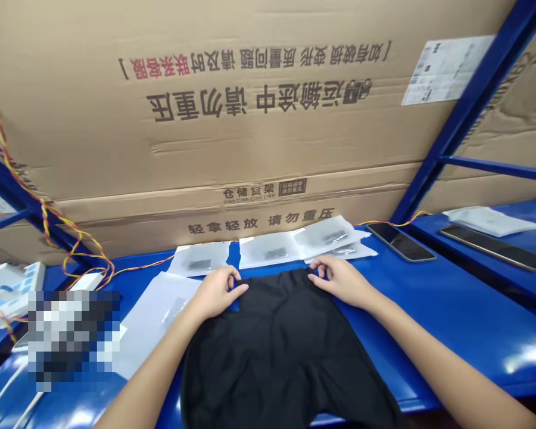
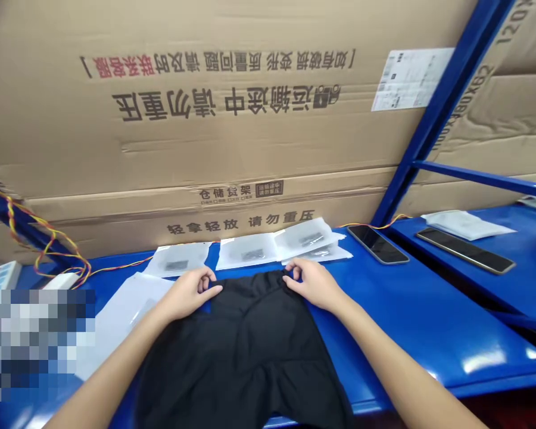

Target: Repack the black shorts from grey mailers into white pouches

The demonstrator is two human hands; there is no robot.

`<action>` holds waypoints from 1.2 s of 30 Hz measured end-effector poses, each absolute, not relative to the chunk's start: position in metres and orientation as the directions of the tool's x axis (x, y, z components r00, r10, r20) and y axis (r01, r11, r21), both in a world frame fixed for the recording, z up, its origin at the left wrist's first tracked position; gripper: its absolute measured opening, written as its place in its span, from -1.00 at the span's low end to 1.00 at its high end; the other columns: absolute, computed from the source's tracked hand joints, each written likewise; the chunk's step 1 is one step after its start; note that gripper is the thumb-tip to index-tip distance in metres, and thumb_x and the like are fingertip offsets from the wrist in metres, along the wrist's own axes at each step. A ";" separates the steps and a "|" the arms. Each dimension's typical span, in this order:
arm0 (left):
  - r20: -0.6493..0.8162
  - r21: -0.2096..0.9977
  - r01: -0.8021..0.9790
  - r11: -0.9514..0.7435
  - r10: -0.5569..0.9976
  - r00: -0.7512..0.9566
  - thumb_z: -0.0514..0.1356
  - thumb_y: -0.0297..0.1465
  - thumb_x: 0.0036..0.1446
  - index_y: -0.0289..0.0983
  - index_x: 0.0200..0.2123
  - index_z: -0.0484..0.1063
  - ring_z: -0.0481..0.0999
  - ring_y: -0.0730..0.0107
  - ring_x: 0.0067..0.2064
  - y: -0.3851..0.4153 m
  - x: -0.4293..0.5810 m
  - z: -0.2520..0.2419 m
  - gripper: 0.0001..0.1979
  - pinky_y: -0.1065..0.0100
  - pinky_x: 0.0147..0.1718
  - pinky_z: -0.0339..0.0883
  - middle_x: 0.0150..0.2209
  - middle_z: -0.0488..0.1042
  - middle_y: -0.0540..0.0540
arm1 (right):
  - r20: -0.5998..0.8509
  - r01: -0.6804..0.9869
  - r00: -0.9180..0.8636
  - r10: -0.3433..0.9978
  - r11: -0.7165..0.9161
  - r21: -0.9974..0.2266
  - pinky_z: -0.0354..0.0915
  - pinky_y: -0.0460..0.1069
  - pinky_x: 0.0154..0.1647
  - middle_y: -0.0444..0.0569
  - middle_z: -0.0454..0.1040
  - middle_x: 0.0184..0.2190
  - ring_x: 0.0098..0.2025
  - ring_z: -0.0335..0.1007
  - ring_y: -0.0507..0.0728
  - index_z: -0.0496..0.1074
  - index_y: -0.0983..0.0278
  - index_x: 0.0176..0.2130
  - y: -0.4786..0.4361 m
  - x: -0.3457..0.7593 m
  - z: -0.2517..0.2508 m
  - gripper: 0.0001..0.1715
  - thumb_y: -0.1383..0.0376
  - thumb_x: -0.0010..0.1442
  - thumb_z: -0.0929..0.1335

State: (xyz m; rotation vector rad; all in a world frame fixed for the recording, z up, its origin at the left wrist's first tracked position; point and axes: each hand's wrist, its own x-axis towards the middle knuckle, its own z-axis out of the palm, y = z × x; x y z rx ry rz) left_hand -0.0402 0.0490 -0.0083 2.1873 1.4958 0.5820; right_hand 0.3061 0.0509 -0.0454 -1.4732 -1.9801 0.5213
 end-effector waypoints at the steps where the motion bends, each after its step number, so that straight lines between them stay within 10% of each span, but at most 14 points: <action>1: 0.104 0.558 0.760 -0.332 0.937 0.333 0.28 -0.14 0.14 -0.18 -0.30 0.42 0.41 0.30 -0.44 0.048 -0.040 -0.009 -0.76 0.31 -0.37 0.24 -0.47 0.42 0.05 | 0.241 0.710 -0.194 0.951 0.305 -0.634 0.22 0.01 -0.42 -0.13 0.48 -0.45 -0.51 0.31 0.10 0.48 0.19 -0.22 0.051 0.306 -0.046 -0.77 0.12 0.15 0.40; 23: 0.122 0.596 0.722 -0.350 0.929 0.349 0.26 -0.17 0.13 -0.19 -0.32 0.43 0.40 0.30 -0.39 0.045 -0.039 -0.007 -0.79 0.28 -0.33 0.28 -0.36 0.48 -0.01 | 0.291 0.601 -0.172 0.941 0.334 -0.726 0.36 0.10 -0.20 -0.04 0.50 -0.30 -0.34 0.42 0.16 0.45 0.19 -0.30 0.047 0.312 -0.041 -0.83 0.16 0.11 0.39; 36: 0.064 0.778 0.571 -0.260 0.938 0.339 0.28 0.00 0.13 -0.25 -0.24 0.49 0.47 0.33 -0.38 0.048 -0.040 -0.003 -0.59 0.32 -0.34 0.39 -0.42 0.52 -0.01 | 0.208 0.464 -0.160 0.965 0.259 -0.847 0.40 0.06 -0.28 -0.08 0.49 -0.37 -0.33 0.42 0.14 0.48 0.23 -0.09 0.045 0.308 -0.041 -0.49 -0.09 0.16 0.44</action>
